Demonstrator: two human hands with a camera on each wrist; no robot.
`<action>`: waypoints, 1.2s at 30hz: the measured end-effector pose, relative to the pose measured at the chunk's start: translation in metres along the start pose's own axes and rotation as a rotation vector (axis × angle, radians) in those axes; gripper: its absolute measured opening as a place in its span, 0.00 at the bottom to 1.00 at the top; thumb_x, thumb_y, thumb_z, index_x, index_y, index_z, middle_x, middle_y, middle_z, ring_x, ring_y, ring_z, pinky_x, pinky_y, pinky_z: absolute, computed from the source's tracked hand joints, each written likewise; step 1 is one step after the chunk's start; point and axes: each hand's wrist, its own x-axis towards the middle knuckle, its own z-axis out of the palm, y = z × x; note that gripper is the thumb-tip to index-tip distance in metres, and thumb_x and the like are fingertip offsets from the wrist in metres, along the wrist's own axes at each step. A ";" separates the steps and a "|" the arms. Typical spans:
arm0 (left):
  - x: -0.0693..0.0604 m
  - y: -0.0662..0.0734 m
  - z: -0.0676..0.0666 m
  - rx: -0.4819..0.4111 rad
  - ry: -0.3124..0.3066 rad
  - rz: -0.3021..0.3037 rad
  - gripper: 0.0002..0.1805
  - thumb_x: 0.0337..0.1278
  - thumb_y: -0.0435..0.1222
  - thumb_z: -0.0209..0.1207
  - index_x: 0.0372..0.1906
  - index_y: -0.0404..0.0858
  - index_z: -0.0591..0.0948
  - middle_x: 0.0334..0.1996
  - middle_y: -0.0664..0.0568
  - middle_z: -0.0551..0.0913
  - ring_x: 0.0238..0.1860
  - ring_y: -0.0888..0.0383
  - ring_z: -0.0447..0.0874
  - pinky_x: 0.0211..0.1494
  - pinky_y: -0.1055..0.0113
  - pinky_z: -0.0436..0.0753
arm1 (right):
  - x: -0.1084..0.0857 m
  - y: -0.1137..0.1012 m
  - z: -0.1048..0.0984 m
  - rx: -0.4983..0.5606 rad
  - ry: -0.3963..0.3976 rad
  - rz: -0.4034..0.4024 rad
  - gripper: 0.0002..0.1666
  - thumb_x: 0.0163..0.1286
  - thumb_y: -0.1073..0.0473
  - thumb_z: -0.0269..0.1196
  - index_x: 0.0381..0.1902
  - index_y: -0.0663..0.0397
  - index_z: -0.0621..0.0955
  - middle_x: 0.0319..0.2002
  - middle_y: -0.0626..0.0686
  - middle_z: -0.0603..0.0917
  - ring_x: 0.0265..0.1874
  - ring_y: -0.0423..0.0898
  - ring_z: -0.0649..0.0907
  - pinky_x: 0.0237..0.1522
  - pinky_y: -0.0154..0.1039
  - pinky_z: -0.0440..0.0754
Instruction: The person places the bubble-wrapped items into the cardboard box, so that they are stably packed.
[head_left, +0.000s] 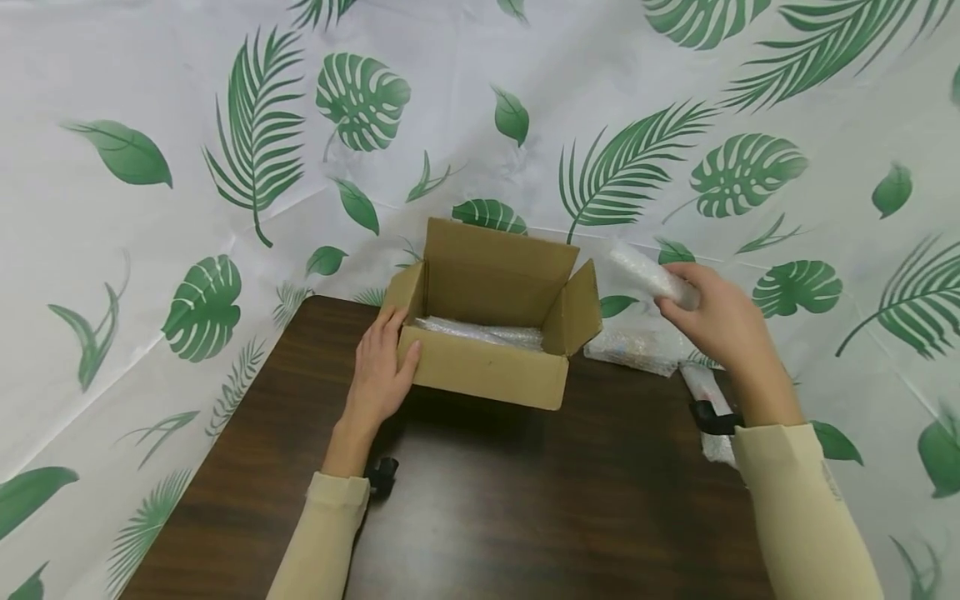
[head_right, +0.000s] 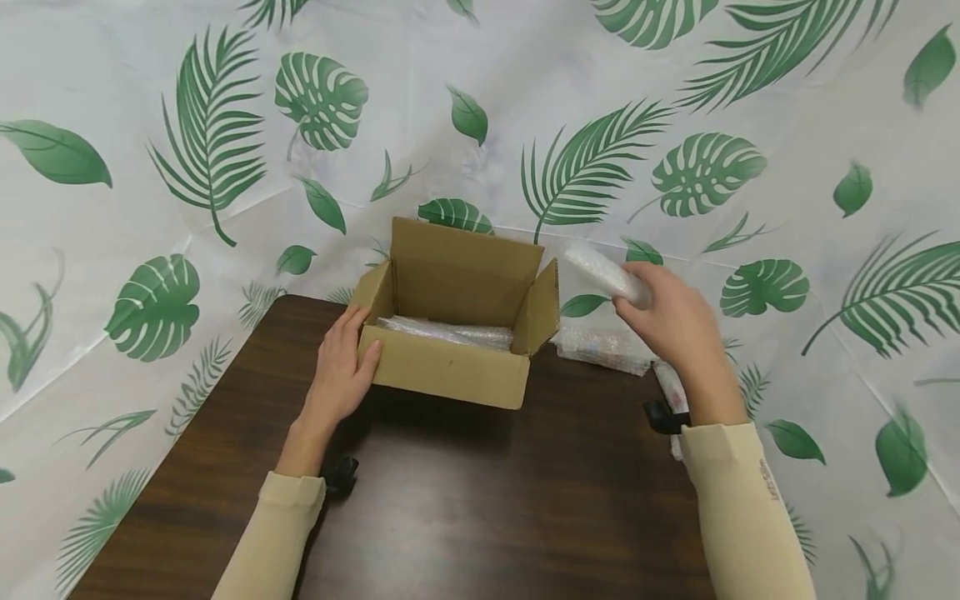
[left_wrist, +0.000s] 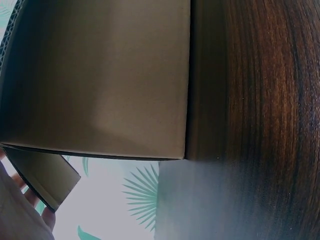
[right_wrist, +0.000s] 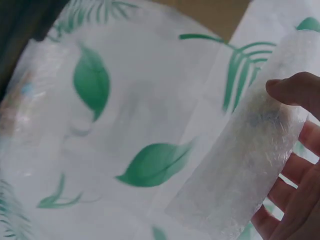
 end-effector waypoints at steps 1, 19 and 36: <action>0.001 0.000 0.000 0.000 -0.002 0.000 0.34 0.83 0.50 0.50 0.84 0.45 0.61 0.83 0.38 0.61 0.81 0.35 0.62 0.81 0.34 0.59 | 0.003 -0.005 -0.002 -0.006 0.005 -0.011 0.37 0.78 0.40 0.63 0.77 0.50 0.74 0.72 0.65 0.78 0.60 0.69 0.81 0.51 0.73 0.77; 0.002 0.001 -0.001 0.009 0.003 0.006 0.34 0.82 0.51 0.51 0.84 0.44 0.62 0.82 0.39 0.62 0.80 0.35 0.62 0.80 0.33 0.60 | 0.036 -0.121 -0.022 -0.157 -0.080 -0.243 0.33 0.75 0.51 0.70 0.76 0.46 0.77 0.71 0.59 0.81 0.62 0.63 0.84 0.55 0.67 0.83; 0.002 -0.001 -0.001 0.006 -0.009 0.003 0.35 0.83 0.53 0.49 0.84 0.46 0.61 0.83 0.40 0.60 0.81 0.37 0.61 0.81 0.34 0.59 | 0.084 -0.188 0.023 -0.121 -0.230 -0.381 0.27 0.76 0.54 0.69 0.70 0.50 0.80 0.67 0.55 0.85 0.62 0.56 0.84 0.65 0.57 0.81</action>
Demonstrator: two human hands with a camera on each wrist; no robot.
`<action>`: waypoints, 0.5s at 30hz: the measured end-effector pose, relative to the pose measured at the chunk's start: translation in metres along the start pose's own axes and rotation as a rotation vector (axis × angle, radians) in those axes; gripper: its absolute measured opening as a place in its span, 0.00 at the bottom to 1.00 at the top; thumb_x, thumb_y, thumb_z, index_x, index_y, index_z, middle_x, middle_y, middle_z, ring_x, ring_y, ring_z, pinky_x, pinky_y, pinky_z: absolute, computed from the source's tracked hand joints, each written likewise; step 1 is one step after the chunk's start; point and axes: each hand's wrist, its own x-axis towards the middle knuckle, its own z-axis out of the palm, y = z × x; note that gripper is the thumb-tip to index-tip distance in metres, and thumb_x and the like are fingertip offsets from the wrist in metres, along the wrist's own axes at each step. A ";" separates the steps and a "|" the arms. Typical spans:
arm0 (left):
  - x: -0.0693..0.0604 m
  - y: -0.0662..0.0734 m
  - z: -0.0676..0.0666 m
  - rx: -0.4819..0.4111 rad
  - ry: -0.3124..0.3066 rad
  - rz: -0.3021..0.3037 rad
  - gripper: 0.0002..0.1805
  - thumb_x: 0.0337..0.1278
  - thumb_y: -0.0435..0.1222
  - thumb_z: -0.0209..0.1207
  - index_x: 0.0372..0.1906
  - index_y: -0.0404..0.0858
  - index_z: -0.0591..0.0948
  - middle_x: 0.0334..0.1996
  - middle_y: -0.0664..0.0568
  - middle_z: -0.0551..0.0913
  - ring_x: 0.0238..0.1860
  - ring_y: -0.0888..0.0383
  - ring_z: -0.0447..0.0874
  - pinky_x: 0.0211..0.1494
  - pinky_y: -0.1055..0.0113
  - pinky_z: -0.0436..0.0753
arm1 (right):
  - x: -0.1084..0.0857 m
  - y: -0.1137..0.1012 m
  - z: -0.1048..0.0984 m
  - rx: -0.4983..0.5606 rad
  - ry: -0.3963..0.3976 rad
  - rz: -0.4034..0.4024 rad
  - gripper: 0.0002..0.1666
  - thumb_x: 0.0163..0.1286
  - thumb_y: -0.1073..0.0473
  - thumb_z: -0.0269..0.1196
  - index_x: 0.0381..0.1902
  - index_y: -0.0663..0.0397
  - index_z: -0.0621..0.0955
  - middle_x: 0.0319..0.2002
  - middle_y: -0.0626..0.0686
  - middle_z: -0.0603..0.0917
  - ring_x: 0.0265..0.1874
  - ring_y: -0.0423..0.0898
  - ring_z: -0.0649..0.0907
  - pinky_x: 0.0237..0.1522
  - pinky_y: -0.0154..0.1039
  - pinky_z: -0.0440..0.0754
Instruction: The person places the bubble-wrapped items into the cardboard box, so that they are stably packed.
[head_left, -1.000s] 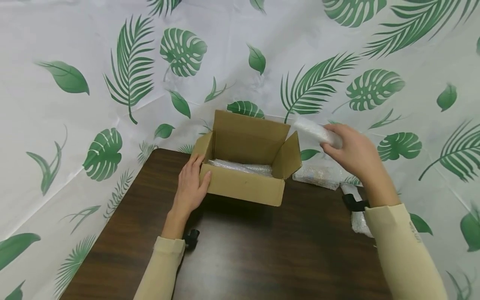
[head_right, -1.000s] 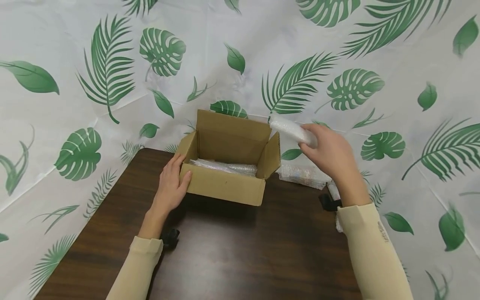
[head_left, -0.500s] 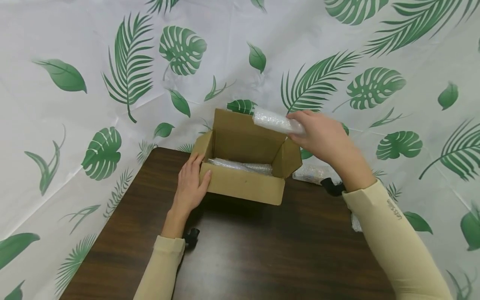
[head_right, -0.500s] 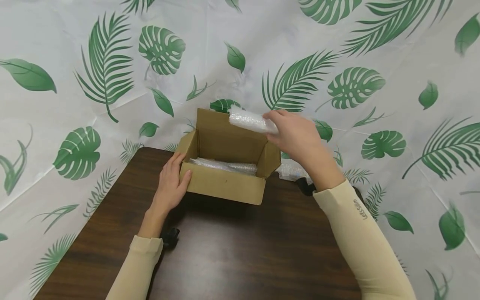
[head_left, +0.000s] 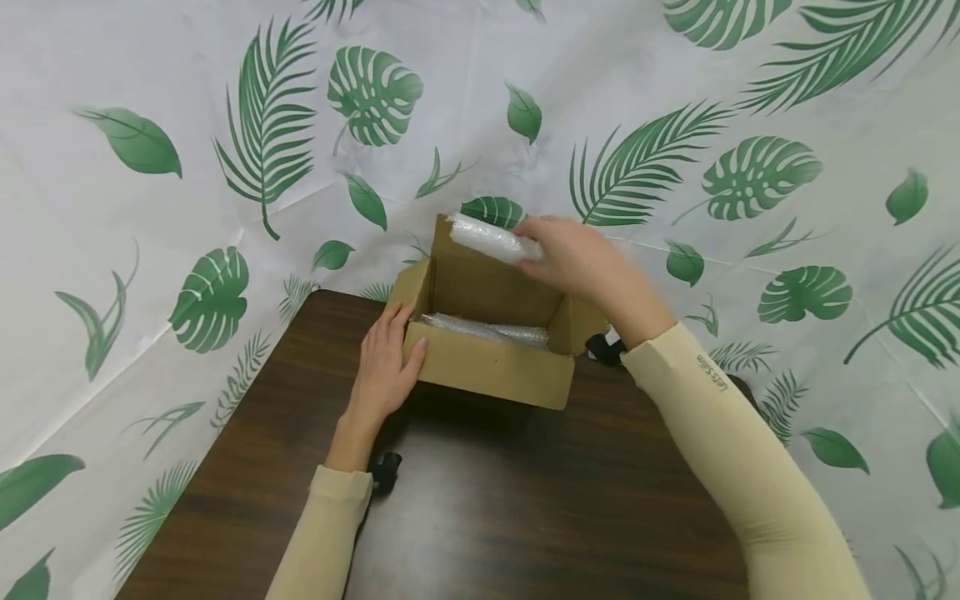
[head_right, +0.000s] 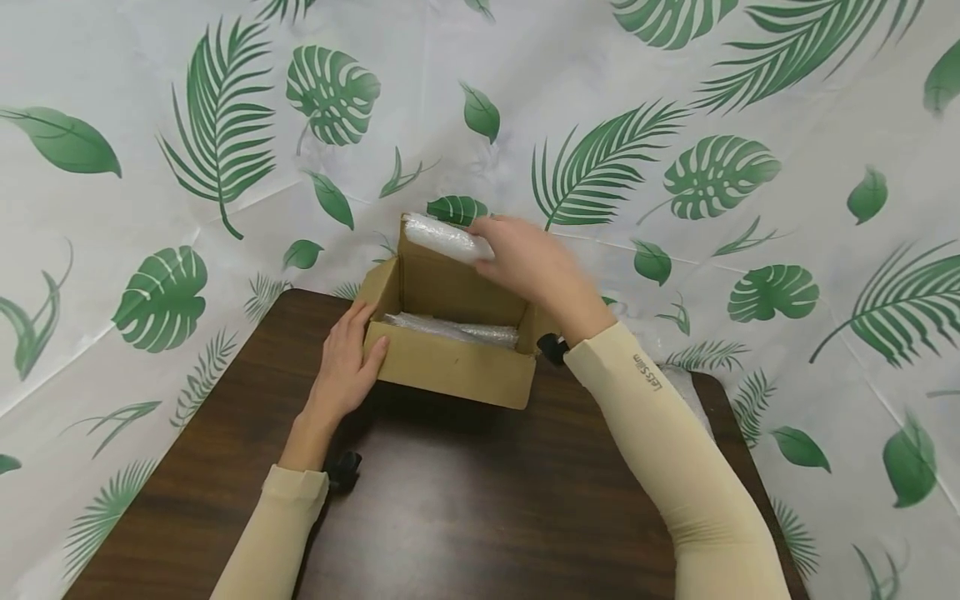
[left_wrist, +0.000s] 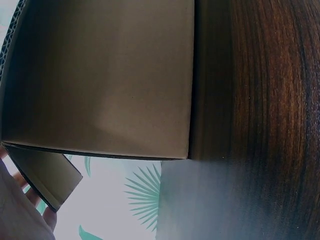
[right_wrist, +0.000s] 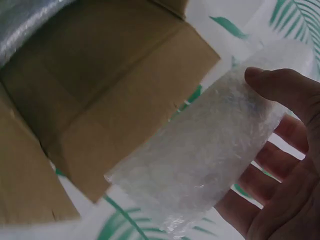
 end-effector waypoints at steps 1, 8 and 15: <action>0.000 0.000 0.000 -0.001 -0.001 0.001 0.35 0.83 0.53 0.49 0.84 0.46 0.61 0.83 0.40 0.60 0.81 0.36 0.61 0.81 0.34 0.59 | 0.006 0.001 0.003 0.030 -0.018 -0.013 0.27 0.76 0.55 0.68 0.70 0.52 0.80 0.65 0.56 0.86 0.61 0.56 0.84 0.65 0.56 0.81; 0.000 -0.001 0.000 -0.008 -0.008 0.001 0.35 0.83 0.54 0.49 0.85 0.47 0.60 0.84 0.41 0.60 0.81 0.36 0.60 0.82 0.34 0.59 | 0.037 0.011 0.041 0.117 -0.154 0.008 0.23 0.77 0.54 0.66 0.67 0.52 0.81 0.60 0.56 0.87 0.54 0.54 0.85 0.61 0.54 0.81; 0.001 -0.003 0.001 -0.004 -0.007 -0.003 0.35 0.83 0.54 0.49 0.85 0.47 0.60 0.83 0.41 0.60 0.81 0.36 0.60 0.82 0.34 0.58 | 0.055 0.018 0.081 0.098 -0.241 0.115 0.25 0.78 0.48 0.66 0.68 0.46 0.80 0.62 0.53 0.86 0.57 0.54 0.85 0.61 0.59 0.81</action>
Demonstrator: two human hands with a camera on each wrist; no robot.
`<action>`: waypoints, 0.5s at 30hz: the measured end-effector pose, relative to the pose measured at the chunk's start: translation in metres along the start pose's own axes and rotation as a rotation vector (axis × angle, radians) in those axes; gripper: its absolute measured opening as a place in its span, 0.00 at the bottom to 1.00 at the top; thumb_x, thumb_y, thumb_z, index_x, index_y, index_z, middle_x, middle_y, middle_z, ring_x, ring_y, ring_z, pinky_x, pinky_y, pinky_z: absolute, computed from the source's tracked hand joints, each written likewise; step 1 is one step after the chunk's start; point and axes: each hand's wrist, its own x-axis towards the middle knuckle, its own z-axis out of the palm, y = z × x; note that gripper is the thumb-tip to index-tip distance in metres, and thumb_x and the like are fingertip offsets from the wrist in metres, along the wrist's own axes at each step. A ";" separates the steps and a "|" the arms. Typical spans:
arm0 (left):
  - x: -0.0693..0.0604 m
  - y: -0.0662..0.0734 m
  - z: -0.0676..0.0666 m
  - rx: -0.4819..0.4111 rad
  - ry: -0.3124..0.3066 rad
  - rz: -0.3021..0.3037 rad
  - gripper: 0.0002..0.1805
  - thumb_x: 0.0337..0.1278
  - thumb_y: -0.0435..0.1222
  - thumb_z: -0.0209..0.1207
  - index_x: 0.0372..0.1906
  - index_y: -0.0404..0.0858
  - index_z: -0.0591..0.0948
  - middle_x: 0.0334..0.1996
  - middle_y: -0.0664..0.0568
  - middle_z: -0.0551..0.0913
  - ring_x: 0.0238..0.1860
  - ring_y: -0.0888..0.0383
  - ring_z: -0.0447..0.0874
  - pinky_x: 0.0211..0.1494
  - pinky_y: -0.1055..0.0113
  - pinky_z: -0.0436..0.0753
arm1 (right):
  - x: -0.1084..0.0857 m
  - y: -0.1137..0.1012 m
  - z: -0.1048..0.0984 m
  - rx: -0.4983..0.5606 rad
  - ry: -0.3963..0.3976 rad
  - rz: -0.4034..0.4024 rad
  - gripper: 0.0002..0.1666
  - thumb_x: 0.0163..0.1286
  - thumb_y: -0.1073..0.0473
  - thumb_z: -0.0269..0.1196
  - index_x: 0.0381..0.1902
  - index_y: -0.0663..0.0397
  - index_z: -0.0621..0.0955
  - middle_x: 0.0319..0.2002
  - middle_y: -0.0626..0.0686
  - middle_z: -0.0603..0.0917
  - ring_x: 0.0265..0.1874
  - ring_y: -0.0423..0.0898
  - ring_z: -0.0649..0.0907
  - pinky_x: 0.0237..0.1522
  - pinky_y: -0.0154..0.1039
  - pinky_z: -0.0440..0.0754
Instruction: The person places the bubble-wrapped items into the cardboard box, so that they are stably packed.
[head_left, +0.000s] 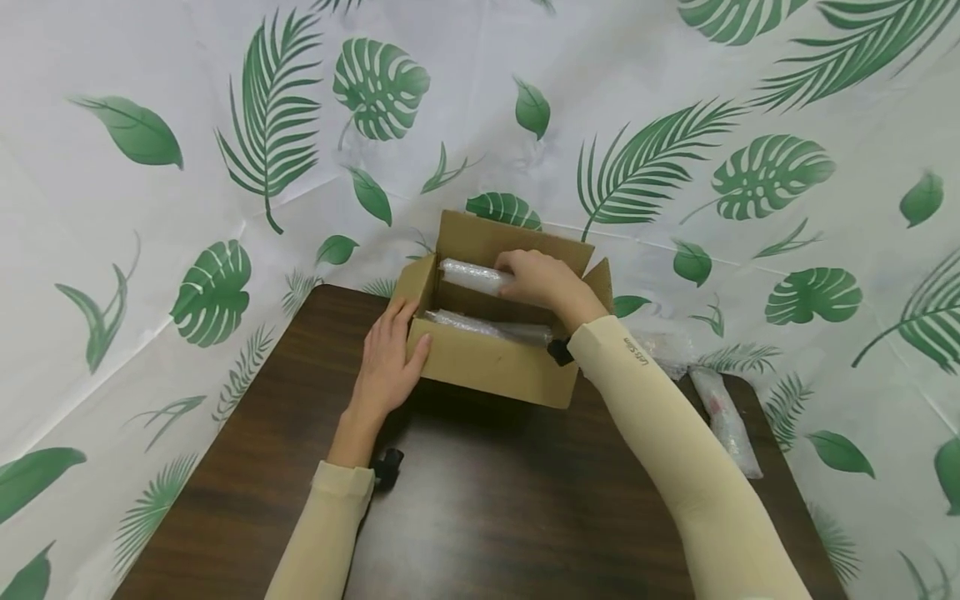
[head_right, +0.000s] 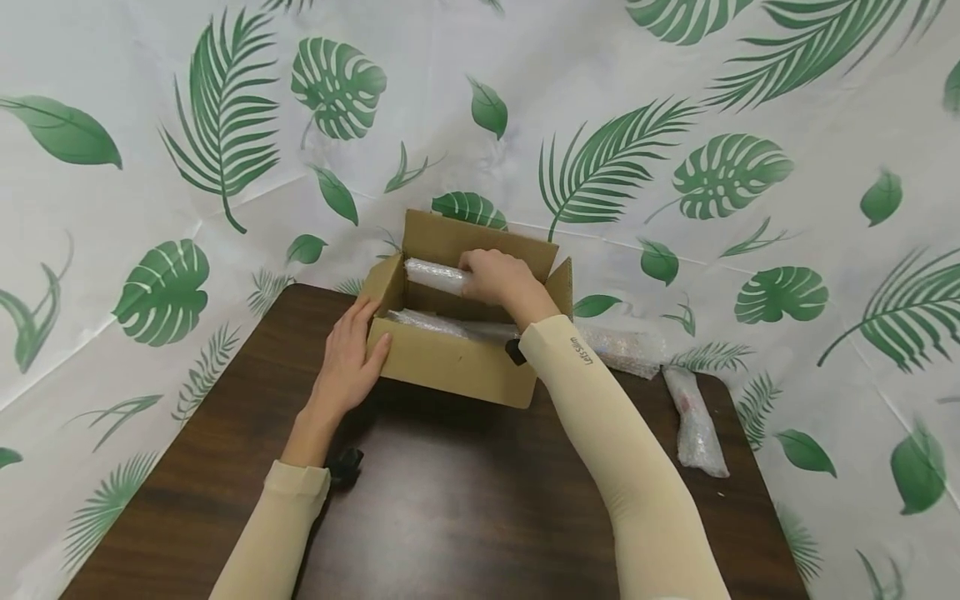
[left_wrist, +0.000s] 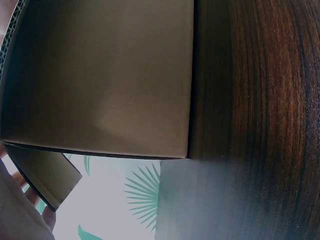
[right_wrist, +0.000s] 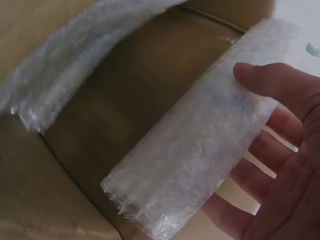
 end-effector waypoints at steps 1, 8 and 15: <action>0.000 0.001 0.000 -0.003 -0.001 -0.001 0.35 0.83 0.54 0.49 0.85 0.47 0.60 0.83 0.41 0.60 0.81 0.36 0.60 0.82 0.34 0.58 | 0.003 0.000 0.003 -0.005 -0.011 0.012 0.26 0.78 0.48 0.66 0.69 0.45 0.80 0.63 0.53 0.85 0.59 0.54 0.84 0.62 0.60 0.81; 0.000 0.001 -0.001 0.004 0.006 -0.006 0.35 0.82 0.54 0.49 0.84 0.46 0.61 0.83 0.40 0.60 0.81 0.36 0.61 0.82 0.34 0.59 | 0.016 -0.005 0.018 -0.016 -0.094 0.039 0.30 0.79 0.49 0.64 0.74 0.48 0.77 0.71 0.55 0.81 0.70 0.58 0.80 0.71 0.61 0.76; 0.000 0.000 0.000 0.005 0.005 -0.001 0.35 0.82 0.54 0.50 0.84 0.46 0.61 0.83 0.40 0.60 0.81 0.36 0.61 0.81 0.34 0.59 | 0.021 -0.008 0.030 -0.018 -0.113 0.067 0.29 0.79 0.51 0.64 0.74 0.48 0.77 0.72 0.55 0.81 0.70 0.58 0.80 0.70 0.61 0.77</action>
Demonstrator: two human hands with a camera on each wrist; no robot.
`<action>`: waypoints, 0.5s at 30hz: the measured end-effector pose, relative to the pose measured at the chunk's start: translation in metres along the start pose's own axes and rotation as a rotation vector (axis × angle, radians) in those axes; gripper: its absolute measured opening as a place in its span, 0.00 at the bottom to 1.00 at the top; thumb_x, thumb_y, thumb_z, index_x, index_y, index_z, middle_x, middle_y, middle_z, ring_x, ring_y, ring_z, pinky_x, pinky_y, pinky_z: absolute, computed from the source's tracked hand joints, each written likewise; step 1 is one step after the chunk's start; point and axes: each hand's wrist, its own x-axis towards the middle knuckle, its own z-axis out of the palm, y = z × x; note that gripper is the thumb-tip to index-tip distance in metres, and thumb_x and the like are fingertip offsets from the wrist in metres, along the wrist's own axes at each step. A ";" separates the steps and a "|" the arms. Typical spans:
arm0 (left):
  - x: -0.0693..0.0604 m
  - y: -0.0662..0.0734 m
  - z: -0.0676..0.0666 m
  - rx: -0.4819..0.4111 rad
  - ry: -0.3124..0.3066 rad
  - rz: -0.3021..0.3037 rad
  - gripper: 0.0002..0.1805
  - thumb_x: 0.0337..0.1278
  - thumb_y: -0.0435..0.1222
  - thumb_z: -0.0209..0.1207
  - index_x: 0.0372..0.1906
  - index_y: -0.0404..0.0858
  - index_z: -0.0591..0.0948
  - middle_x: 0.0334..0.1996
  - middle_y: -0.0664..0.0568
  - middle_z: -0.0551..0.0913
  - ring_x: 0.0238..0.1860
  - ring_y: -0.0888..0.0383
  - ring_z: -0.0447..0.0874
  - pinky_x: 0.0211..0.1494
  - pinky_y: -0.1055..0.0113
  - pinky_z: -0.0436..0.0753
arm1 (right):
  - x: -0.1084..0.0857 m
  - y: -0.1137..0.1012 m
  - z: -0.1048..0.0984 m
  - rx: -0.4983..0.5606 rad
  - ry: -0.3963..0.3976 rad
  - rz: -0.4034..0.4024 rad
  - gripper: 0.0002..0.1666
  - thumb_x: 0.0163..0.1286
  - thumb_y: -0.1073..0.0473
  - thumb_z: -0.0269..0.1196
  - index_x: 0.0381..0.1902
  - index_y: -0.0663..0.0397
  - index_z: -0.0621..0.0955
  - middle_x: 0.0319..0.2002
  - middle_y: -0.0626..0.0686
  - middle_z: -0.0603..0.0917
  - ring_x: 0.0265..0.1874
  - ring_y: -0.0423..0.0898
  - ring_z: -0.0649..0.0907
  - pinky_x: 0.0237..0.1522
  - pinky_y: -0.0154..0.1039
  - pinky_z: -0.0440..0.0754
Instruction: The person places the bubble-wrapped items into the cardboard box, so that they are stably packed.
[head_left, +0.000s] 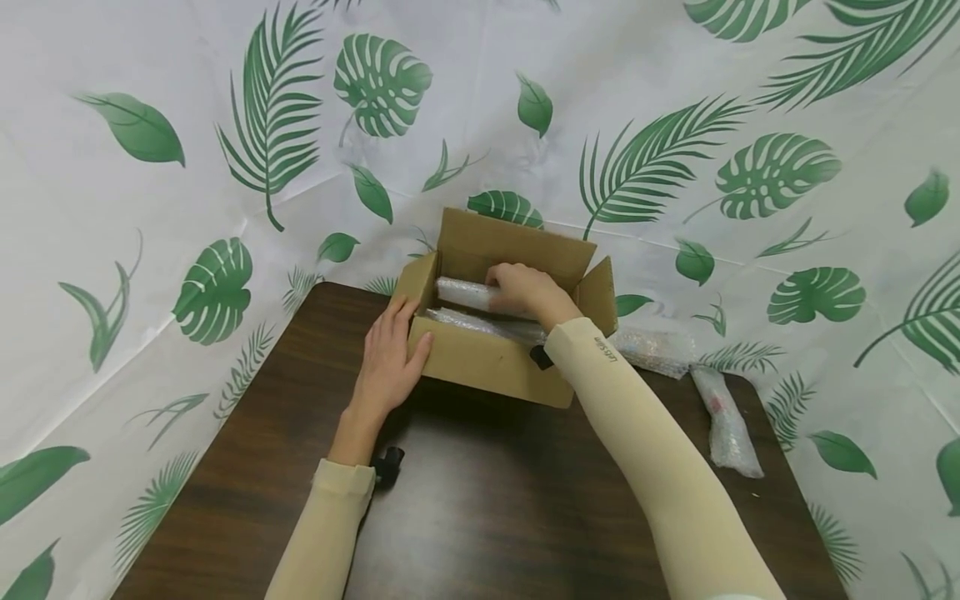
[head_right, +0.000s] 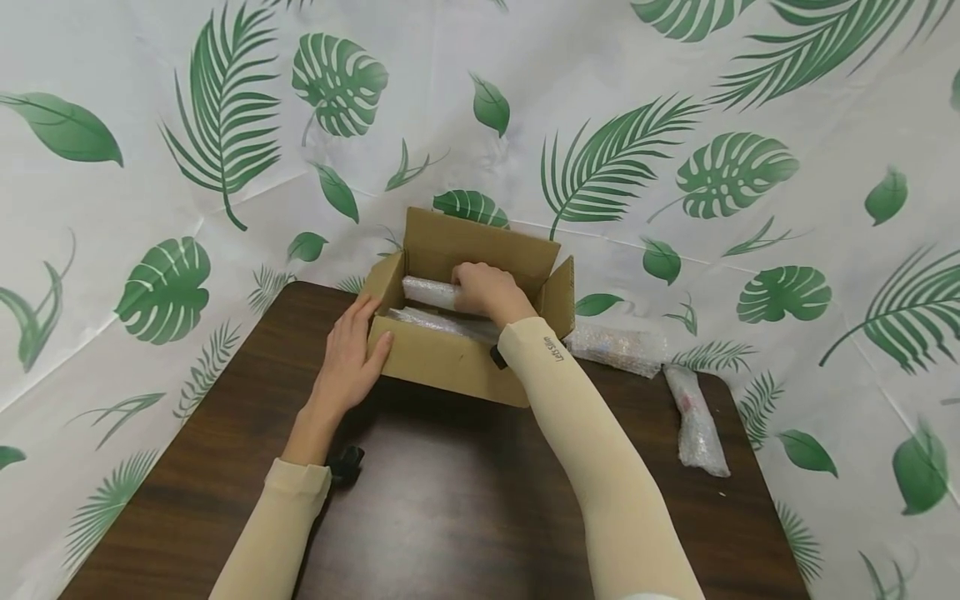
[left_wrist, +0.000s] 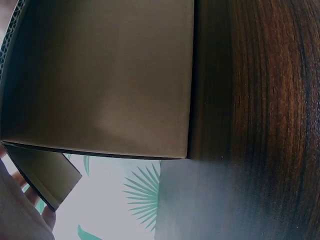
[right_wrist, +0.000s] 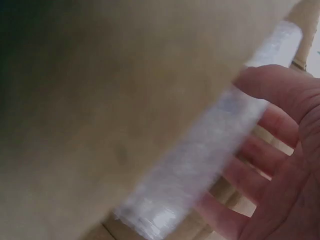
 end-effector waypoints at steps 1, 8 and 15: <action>0.000 0.000 0.000 -0.001 0.000 0.001 0.35 0.82 0.54 0.50 0.84 0.46 0.61 0.83 0.40 0.60 0.81 0.36 0.61 0.81 0.34 0.59 | 0.000 0.000 0.001 -0.006 0.009 0.002 0.29 0.79 0.51 0.65 0.74 0.47 0.78 0.71 0.55 0.81 0.70 0.58 0.80 0.70 0.61 0.78; 0.000 0.003 -0.001 -0.003 0.003 0.002 0.35 0.82 0.53 0.50 0.84 0.46 0.61 0.83 0.40 0.61 0.81 0.36 0.62 0.81 0.34 0.59 | -0.006 -0.005 0.000 -0.042 0.037 0.006 0.31 0.77 0.51 0.67 0.75 0.47 0.78 0.69 0.54 0.83 0.68 0.58 0.82 0.66 0.62 0.80; -0.001 0.005 -0.003 -0.005 0.002 -0.004 0.35 0.82 0.53 0.51 0.84 0.45 0.62 0.83 0.39 0.61 0.81 0.35 0.61 0.81 0.34 0.59 | -0.010 -0.007 -0.001 -0.038 0.022 0.003 0.32 0.77 0.52 0.67 0.76 0.47 0.76 0.72 0.54 0.81 0.70 0.58 0.81 0.67 0.61 0.79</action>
